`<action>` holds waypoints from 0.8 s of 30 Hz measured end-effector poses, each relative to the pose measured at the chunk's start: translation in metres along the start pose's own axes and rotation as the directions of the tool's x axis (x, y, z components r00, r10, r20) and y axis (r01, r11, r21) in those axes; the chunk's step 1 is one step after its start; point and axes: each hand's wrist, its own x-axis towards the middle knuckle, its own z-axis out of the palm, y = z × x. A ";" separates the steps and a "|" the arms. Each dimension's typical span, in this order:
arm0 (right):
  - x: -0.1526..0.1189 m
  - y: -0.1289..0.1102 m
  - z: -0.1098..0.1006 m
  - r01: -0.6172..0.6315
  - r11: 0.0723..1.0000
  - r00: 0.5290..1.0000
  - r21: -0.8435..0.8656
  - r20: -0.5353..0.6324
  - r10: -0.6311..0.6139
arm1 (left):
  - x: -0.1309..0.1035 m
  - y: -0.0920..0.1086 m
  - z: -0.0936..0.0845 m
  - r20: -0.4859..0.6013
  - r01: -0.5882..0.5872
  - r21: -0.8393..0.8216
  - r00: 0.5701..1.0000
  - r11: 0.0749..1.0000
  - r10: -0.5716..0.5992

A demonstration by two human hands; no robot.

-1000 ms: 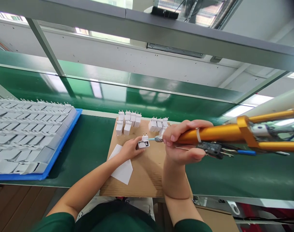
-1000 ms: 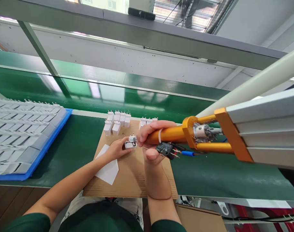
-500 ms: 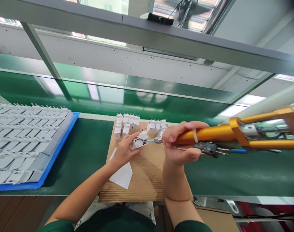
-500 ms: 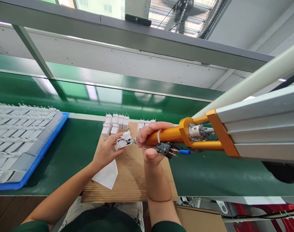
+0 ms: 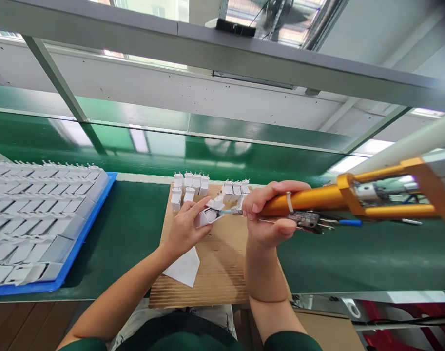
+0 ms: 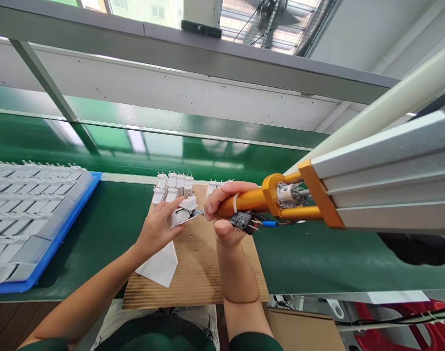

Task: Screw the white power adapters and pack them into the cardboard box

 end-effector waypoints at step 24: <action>-0.001 -0.004 0.001 -0.011 1.000 1.000 -0.001 0.029 0.011 | -0.002 0.004 -0.002 0.000 0.004 -0.013 1.000 1.000 -0.004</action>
